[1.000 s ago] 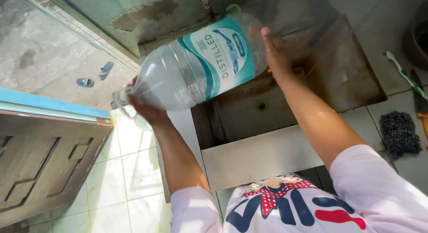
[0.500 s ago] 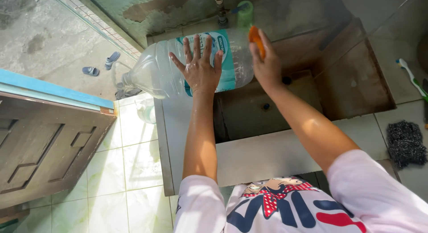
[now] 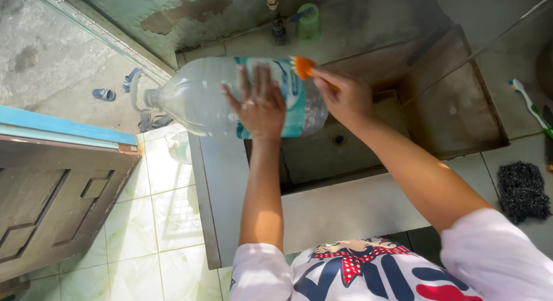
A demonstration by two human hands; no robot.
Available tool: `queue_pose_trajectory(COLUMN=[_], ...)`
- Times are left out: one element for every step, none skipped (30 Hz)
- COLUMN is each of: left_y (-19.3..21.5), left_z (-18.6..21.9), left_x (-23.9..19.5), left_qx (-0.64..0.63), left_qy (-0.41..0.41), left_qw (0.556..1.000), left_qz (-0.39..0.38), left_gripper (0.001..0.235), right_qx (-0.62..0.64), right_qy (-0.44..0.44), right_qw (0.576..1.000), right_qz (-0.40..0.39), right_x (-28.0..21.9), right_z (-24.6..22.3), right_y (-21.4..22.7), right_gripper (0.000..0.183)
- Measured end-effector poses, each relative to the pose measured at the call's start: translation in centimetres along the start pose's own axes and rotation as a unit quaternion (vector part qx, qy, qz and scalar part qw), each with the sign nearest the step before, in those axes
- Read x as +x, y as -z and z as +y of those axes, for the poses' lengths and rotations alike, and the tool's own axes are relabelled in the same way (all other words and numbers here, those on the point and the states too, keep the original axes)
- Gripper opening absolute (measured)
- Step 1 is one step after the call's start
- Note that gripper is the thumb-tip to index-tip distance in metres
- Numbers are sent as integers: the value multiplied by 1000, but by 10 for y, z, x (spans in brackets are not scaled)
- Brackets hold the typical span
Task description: Cleaning the exterior and interior of a large plastic water jug using a brush and water at a sink.
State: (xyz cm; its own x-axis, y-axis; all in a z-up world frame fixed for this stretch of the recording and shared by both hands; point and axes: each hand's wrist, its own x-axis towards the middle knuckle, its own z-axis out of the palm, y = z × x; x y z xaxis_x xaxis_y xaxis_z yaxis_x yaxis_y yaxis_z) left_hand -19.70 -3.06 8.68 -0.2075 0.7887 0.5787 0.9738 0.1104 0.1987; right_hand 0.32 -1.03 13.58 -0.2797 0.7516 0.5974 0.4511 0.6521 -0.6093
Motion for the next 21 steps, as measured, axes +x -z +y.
queue_pose_trajectory(left_y=[5, 10, 16, 17, 16, 16, 14, 11, 7, 4, 3, 2, 2, 1, 0, -1, -2, -4, -4, -3, -2], left_z=[-12, -24, -38, -47, -55, -64, -67, -71, -74, -74, -77, -80, -79, -78, -78, -78, -78, -78, -78, -77, -76], left_x=[15, 30, 42, 48, 62, 76, 82, 88, 90, 90, 90, 91, 90, 89, 91, 93, 92, 90, 90, 90, 93], left_qx=[0, -4, -6, -2, -16, -30, -29, -27, -25, -24, -22, -21, -20, -24, -29, -29, -27, -24, -26, -31, -36], left_qy=[2, 44, 87, 91, 105, 119, 118, 121, 125, 125, 118, 111, 109, 111, 111, 109, 113, 118, 118, 116, 112], left_qw=[1000, 999, 996, 996, 994, 992, 992, 992, 987, 987, 989, 990, 990, 990, 990, 990, 990, 989, 989, 989, 990], left_qz=[-2, 5, 10, 7, 11, 15, 17, -36, -93, -95, -92, -89, -91, -86, -78, -78, -81, -84, -85, -81, -75], left_gripper=[40, 37, 34, 34, 35, 37, 37, 38, 39, 39, 40, 40, 40, 40, 40, 40, 40, 39, 39, 39, 38], right_qx=[1, 29, 61, 64, 51, 37, 39, 3, -34, -33, -21, -9, -8, 2, 9, 9, -18, -44, -45, -56, -67], right_qy=[-1, -28, -56, -58, -52, -46, -44, 6, 54, 52, 42, 31, 29, 14, 1, 0, 54, 107, 106, 92, 79], right_qw=[1000, 999, 997, 996, 997, 998, 998, 1000, 998, 998, 999, 999, 999, 1000, 999, 999, 997, 992, 992, 992, 992], right_qz=[-3, -2, -4, -9, -15, -21, -19, 2, 19, 19, 18, 17, 17, -14, -44, -42, -46, -50, -52, -61, -68], right_x=[-10, -20, -32, -35, -33, -31, -19, -5, 5, 26, 48, 70, 68, 66, 67, 51, 33, 15, 4, -7, -17], right_z=[-7, -14, -23, -27, -30, -33, -27, -21, -15, -9, -4, 1, 3, 5, 8, -3, -13, -24, -29, -34, -39], right_y=[10, 20, 30, 29, 26, 25, 12, -1, -13, -20, -28, -37, -43, -49, -55, -47, -39, -30, -26, -22, -17], right_gripper=[21, 21, 21, 21, 22, 23, 23, 19, 16, 16, 17, 20, 20, 20, 20, 20, 20, 24, 24, 27, 31])
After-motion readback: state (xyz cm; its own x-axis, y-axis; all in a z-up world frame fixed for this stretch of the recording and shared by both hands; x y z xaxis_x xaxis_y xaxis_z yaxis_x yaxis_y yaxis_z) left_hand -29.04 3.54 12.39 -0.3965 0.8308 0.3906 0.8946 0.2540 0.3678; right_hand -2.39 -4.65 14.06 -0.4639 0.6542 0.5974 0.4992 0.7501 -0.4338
